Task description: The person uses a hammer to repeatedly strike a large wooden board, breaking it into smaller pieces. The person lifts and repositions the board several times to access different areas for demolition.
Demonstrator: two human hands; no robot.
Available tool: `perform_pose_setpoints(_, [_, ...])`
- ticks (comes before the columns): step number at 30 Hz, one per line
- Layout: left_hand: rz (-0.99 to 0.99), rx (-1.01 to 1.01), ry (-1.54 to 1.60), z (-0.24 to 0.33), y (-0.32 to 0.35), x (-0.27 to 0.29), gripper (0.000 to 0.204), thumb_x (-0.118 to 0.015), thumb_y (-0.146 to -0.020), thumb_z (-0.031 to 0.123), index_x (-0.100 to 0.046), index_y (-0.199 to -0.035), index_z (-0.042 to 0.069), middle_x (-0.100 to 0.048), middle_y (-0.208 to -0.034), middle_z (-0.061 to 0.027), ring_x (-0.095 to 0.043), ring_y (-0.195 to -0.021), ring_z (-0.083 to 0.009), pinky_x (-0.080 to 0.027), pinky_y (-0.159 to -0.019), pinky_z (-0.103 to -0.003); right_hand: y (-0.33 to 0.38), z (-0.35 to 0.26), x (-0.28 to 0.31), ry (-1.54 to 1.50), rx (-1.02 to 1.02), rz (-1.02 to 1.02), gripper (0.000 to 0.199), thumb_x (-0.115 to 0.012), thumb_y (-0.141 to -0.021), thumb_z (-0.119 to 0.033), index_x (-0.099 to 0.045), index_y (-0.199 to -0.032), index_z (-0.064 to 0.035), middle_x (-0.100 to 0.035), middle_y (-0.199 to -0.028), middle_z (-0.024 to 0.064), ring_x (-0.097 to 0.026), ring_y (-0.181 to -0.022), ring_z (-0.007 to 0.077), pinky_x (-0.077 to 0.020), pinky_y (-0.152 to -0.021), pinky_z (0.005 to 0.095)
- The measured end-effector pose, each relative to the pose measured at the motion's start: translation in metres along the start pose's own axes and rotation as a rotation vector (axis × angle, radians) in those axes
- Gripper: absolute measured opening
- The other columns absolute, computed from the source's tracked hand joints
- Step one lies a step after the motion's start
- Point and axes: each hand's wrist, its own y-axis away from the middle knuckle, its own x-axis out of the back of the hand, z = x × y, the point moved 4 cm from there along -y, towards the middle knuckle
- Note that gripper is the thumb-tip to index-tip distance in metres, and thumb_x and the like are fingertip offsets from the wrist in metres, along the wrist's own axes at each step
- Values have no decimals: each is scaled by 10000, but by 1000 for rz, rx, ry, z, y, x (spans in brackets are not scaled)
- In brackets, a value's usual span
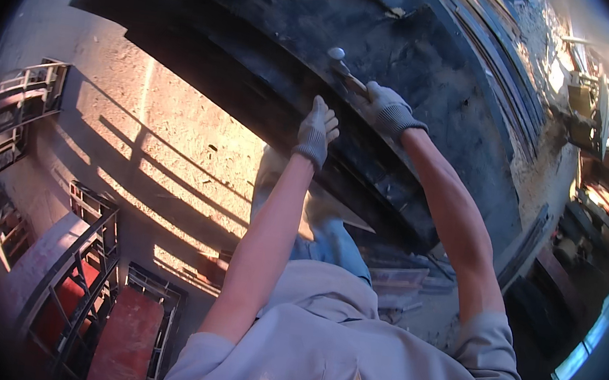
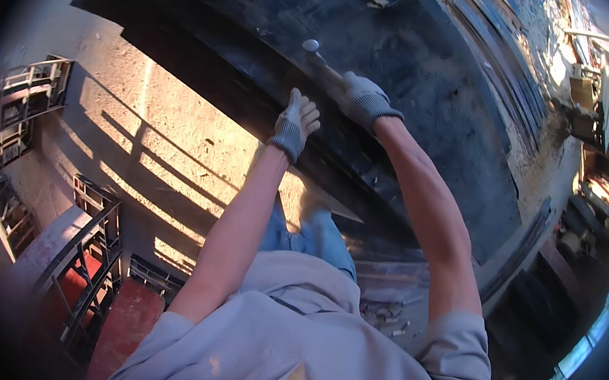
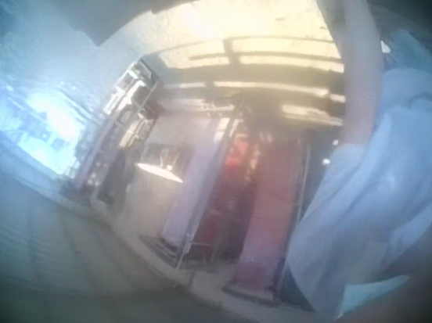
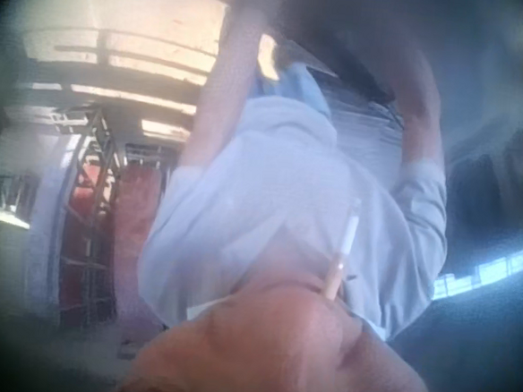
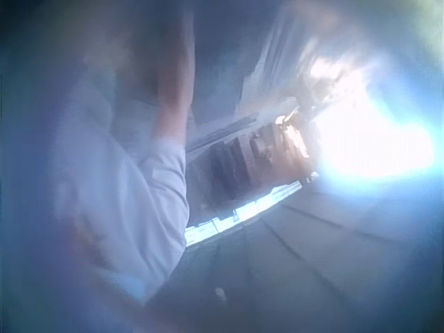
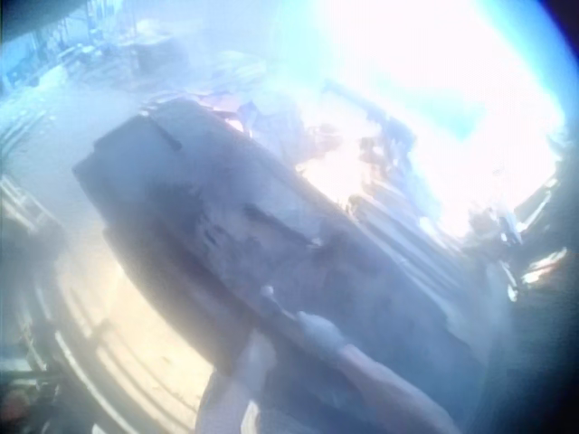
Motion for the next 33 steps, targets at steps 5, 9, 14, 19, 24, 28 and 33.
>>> perform_pose_setpoints(5, [76, 85, 100, 7, -25, -23, 1029, -576, -960, 710, -266, -1600, -35, -396, -1606, -239, -401, -1485, -383, -361, -1191, -487, 14, 31, -11, 96, -128, -61, 377, -611, -1007, -386, -644, -1124, -29, -719, -1041, 254, -687, -1014, 447, -532, -852, 516])
perform_pose_setpoints(9, [182, 171, 75, 10, -35, -42, 683, -573, -1007, 641, -551, -1403, 85, -601, -1409, -105, -591, -1288, -239, -484, -992, -392, 33, 68, -50, -22, -214, 52, 338, -644, -994, -411, -614, -993, -74, -715, -938, 240, -683, -925, 467, -529, -793, 538])
perform_pose_setpoints(14, [158, 160, 177, 5, -44, -45, 1021, -733, -919, 595, -260, -1607, 6, -318, -1620, -261, -333, -1507, -427, -313, -1229, -492, 29, 99, -88, 12, -82, 376, 321, -712, -962, -391, -604, -893, -97, -695, -801, 208, -685, -759, 448, -535, -653, 522])
perform_pose_setpoints(19, [199, 175, 225, 2, -50, -43, 918, -794, -896, 504, -363, -1587, 79, -399, -1566, -250, -355, -1484, -434, -324, -1212, -487, 27, 136, -115, 1, -25, 527, 231, -729, -938, -322, -614, -882, -130, -684, -772, 191, -688, -718, 430, -538, -618, 518])
perform_pose_setpoints(24, [72, 83, 229, 23, -62, -59, 723, -765, -926, 478, -509, -1509, 135, -530, -1489, -163, -429, -1421, -335, -322, -1195, -462, 30, 137, -121, 124, -203, 509, 154, -706, -930, -301, -652, -918, -158, -699, -815, 173, -705, -744, 406, -547, -645, 511])
perform_pose_setpoints(28, [35, 168, 172, 16, -55, -57, 768, -736, -938, 536, -482, -1528, 115, -472, -1556, -98, -422, -1416, -313, -313, -1215, -491, 51, 99, -62, -161, -292, 587, 236, -722, -921, -322, -662, -948, -95, -719, -837, 202, -709, -831, 418, -558, -733, 499])
perform_pose_setpoints(33, [56, 210, 33, -2, -44, -59, 979, -764, -885, 612, -340, -1599, 93, -368, -1630, -127, -341, -1492, -348, -238, -1255, -557, 108, 54, -11, -1100, -414, 49, 238, -664, -1009, -291, -640, -1034, -56, -589, -675, 63, -660, -677, 187, -517, -634, 427])
